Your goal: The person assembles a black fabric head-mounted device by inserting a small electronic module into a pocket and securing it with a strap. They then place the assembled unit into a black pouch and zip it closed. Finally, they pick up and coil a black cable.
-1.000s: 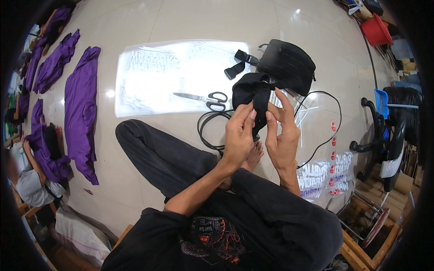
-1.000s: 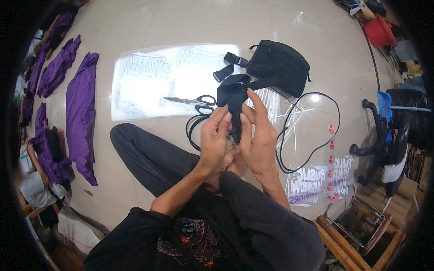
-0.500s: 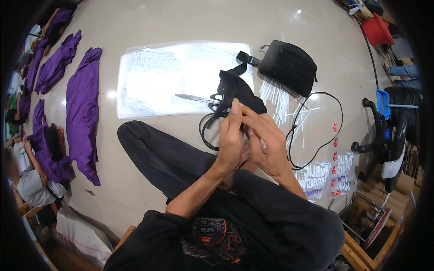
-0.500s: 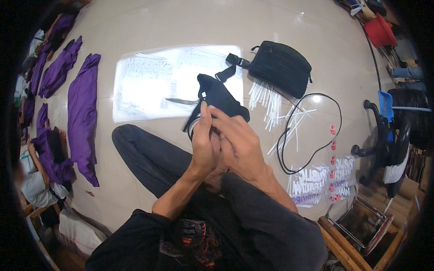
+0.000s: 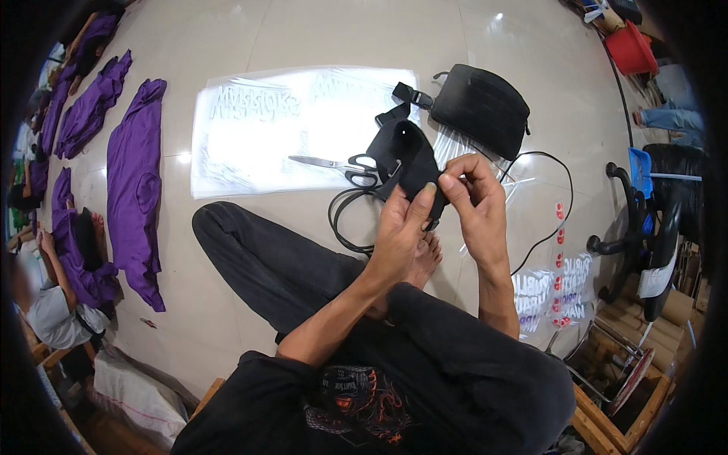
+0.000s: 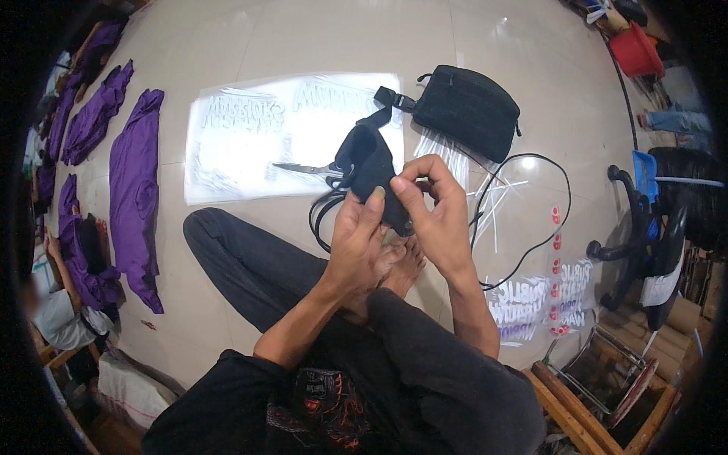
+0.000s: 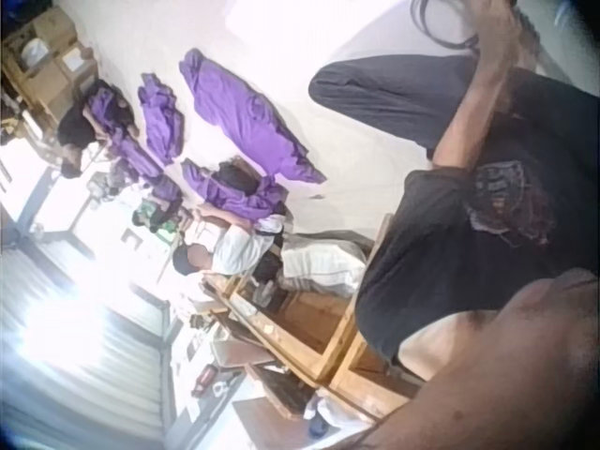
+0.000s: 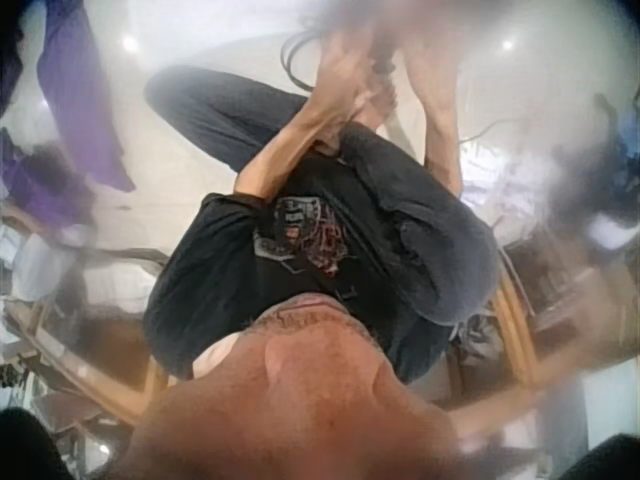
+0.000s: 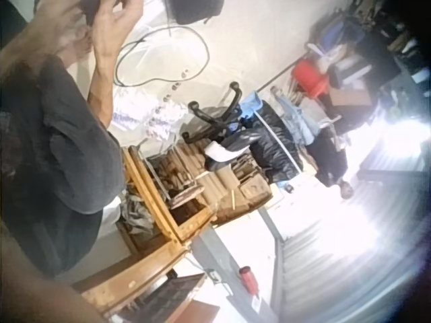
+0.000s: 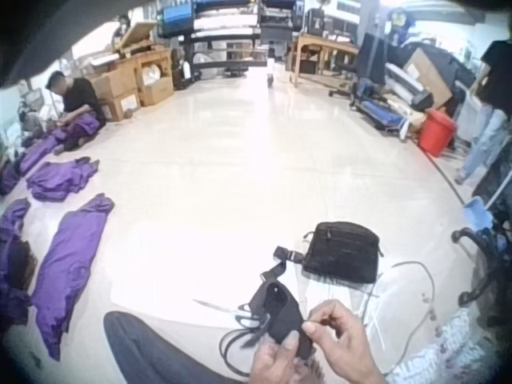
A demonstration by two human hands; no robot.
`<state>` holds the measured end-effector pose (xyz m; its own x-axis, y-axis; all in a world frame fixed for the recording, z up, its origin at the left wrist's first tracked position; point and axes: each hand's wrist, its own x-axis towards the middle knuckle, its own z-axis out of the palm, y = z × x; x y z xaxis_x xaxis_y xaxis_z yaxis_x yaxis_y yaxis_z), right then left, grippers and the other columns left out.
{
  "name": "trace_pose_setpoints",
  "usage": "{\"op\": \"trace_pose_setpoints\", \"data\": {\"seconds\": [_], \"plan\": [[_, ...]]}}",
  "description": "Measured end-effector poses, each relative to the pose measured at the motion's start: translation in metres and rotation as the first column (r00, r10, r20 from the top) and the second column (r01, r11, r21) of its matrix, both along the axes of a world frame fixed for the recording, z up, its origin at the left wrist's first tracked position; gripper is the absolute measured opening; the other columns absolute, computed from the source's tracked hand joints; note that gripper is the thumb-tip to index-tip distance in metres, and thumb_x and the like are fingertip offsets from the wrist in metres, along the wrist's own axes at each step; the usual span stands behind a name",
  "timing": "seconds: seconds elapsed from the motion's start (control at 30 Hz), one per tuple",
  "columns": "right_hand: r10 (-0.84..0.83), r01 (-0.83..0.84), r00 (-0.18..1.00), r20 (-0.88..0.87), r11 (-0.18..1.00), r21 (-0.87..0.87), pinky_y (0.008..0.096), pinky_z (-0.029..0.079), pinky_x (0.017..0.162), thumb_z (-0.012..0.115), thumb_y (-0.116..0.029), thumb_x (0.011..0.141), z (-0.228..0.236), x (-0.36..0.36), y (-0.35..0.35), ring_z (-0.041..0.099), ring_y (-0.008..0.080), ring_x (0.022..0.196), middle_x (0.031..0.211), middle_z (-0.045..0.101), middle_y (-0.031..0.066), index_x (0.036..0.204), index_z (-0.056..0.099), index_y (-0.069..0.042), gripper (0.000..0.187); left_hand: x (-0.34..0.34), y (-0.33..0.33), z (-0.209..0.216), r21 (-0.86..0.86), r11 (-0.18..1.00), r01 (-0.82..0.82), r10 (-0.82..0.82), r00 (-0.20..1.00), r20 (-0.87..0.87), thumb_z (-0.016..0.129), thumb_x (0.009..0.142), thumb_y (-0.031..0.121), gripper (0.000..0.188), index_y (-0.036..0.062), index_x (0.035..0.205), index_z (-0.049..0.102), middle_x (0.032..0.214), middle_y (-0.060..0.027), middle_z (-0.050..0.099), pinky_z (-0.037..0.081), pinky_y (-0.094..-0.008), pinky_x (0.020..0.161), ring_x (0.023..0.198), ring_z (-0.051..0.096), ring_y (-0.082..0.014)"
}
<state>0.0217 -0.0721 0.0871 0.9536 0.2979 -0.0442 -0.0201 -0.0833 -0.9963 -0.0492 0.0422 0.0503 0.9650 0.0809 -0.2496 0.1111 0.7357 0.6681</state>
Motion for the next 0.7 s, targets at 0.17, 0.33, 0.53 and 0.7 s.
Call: {"op": "trace_pose_setpoints", "data": {"seconds": [0.17, 0.33, 0.53, 0.7], "plan": [[-0.095, 0.096, 0.995, -0.034, 0.995, 0.017, 0.0210, 0.045, 0.071, 0.069, -0.013, 0.099, 0.000, 0.000, -0.002, 0.052, 0.0033, 0.079, 0.090, 0.061, -0.0013, 0.097, 0.062, -0.003, 0.012, 0.004, 0.007, -0.016, 0.193, 0.981, -0.010, -0.004, 0.997, 0.071, 0.044, 0.112, 0.029, 0.037, -0.0014, 0.134, 0.048, 0.117, -0.0073, 0.057, 0.044, -0.0311, 0.095, 0.107, 0.054, -0.0142], [-0.126, 0.124, 0.992, -0.022, 0.991, -0.058, 0.0217, 0.045, 0.067, 0.070, -0.012, 0.099, -0.001, 0.002, -0.002, 0.051, 0.0029, 0.074, 0.085, 0.061, -0.0023, 0.096, 0.062, -0.002, 0.013, 0.004, 0.016, -0.036, 0.239, 0.971, -0.019, -0.027, 0.982, 0.188, 0.064, 0.097, 0.022, 0.049, -0.0045, 0.135, 0.047, 0.120, -0.0096, 0.055, 0.043, -0.0342, 0.102, 0.118, 0.052, -0.0191], [-0.163, 0.171, 0.983, 0.084, 0.979, -0.109, 0.0244, 0.047, 0.067, 0.070, -0.008, 0.097, 0.007, -0.010, 0.014, 0.054, 0.0057, 0.074, 0.084, 0.063, 0.0013, 0.094, 0.061, -0.002, 0.011, 0.001, -0.004, -0.026, 0.394, 0.891, -0.224, 0.122, 0.956, 0.267, 0.070, 0.092, 0.024, 0.066, -0.0077, 0.143, 0.042, 0.129, -0.0149, 0.055, 0.040, -0.0372, 0.113, 0.129, 0.051, -0.0233], [-0.115, 0.120, 0.991, 0.063, 0.990, -0.075, 0.0242, 0.048, 0.074, 0.070, -0.009, 0.098, 0.000, -0.018, 0.018, 0.056, 0.0075, 0.081, 0.089, 0.063, 0.0029, 0.096, 0.061, -0.001, 0.012, 0.008, 0.003, 0.002, 0.081, 0.982, -0.169, 0.153, 0.971, 0.182, 0.041, 0.108, 0.036, 0.054, -0.0058, 0.143, 0.042, 0.132, -0.0158, 0.056, 0.041, -0.0376, 0.112, 0.127, 0.054, -0.0231]]}}
